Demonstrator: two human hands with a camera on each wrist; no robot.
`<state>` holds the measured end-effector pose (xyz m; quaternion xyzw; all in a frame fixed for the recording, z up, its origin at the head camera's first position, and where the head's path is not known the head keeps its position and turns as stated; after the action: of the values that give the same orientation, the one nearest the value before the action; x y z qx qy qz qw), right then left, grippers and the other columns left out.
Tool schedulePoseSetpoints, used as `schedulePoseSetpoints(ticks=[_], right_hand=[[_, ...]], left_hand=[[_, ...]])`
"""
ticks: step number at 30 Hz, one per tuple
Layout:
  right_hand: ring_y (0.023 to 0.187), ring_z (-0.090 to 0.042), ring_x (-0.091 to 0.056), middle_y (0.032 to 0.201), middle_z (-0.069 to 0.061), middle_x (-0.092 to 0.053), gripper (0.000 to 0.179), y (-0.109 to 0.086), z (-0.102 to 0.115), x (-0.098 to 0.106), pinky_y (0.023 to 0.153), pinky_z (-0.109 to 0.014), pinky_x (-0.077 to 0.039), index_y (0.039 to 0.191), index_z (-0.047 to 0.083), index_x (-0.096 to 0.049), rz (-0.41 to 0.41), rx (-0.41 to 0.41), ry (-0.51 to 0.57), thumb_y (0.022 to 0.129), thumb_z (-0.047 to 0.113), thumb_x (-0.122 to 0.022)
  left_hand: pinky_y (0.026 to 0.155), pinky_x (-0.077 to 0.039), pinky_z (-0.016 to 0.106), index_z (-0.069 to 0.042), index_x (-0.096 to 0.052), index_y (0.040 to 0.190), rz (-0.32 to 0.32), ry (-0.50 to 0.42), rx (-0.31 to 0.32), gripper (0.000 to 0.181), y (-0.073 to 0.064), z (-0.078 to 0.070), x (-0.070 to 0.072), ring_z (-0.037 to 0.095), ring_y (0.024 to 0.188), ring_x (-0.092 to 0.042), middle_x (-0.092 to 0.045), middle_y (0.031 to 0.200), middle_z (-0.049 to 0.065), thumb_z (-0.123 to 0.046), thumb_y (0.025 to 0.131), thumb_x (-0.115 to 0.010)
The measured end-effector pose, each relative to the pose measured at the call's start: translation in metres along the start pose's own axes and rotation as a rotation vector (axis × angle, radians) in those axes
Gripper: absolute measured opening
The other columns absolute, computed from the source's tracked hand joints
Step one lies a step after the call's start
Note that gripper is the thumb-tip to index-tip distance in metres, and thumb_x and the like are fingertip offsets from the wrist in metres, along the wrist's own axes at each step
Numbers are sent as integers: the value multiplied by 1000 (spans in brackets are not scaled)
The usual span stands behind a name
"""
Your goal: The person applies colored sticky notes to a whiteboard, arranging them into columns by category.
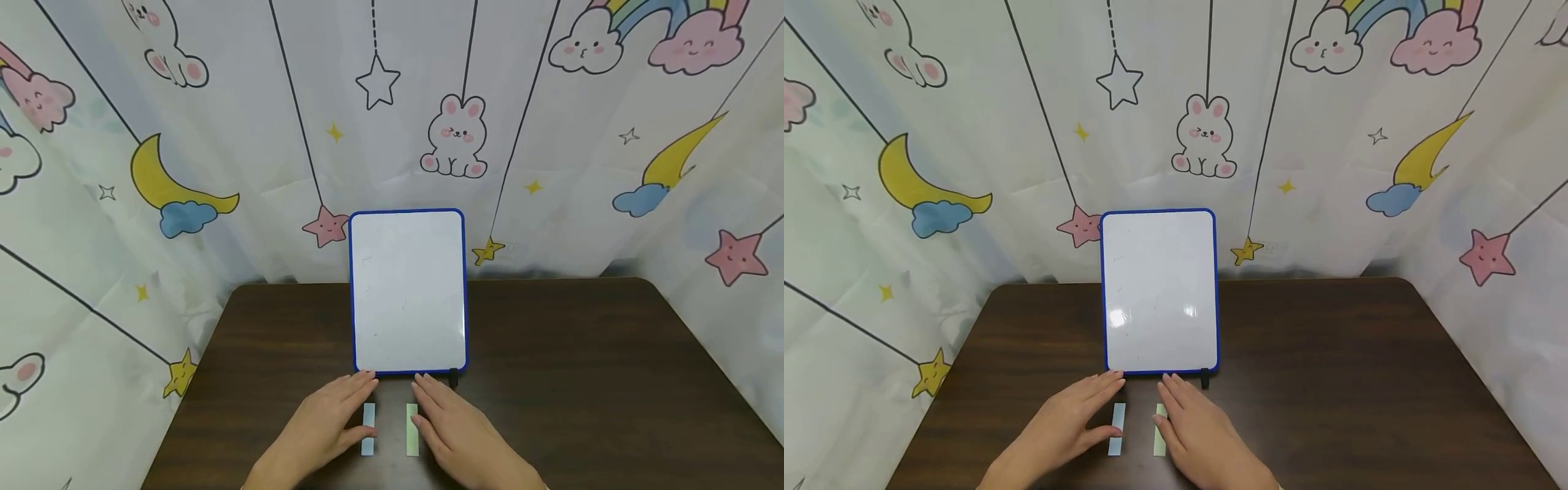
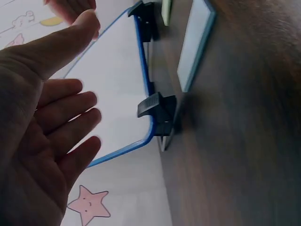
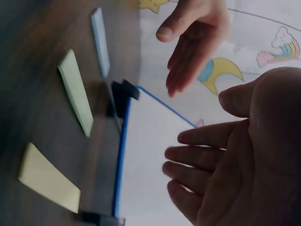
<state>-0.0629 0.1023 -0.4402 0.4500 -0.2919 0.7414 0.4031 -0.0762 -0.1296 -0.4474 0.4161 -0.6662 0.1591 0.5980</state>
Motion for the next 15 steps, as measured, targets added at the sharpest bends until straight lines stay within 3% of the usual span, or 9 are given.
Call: schedulePoseSetpoints(ticks=[7,12,15], right_hand=[[141,-21,-45,152,0,-47,56,0,12,-16,111,-46,-45,144,15,-50,36,124,-17,106,48,-25],[137,-19,-50,148,-2,-52,53,0,20,-23,108,-41,-48,141,13,-54,-8,217,-83,107,43,-26],[137,-19,-50,149,0,-51,55,0,20,-27,108,-41,-48,142,15,-52,35,232,-88,107,45,-24]], left_hand=[[99,-55,37,-12,-61,134,113,-62,52,65,-2,1,-9,17,127,-59,-59,140,2,-46,80,-75],[99,-55,37,-11,-63,131,139,-60,61,64,-5,1,-14,18,127,-60,-62,137,2,-46,79,-76],[99,-55,37,-11,-65,128,151,-71,57,60,-5,1,-16,19,125,-61,-65,132,1,-45,79,-77]])
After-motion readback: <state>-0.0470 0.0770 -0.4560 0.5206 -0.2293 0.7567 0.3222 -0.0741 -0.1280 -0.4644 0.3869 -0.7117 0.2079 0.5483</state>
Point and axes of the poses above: each hand's wrist, its own y-axis towards the middle knuckle, its own x-axis out of the back of the hand, z = x × y, the point moved 3 cm from there along y, towards the middle knuckle
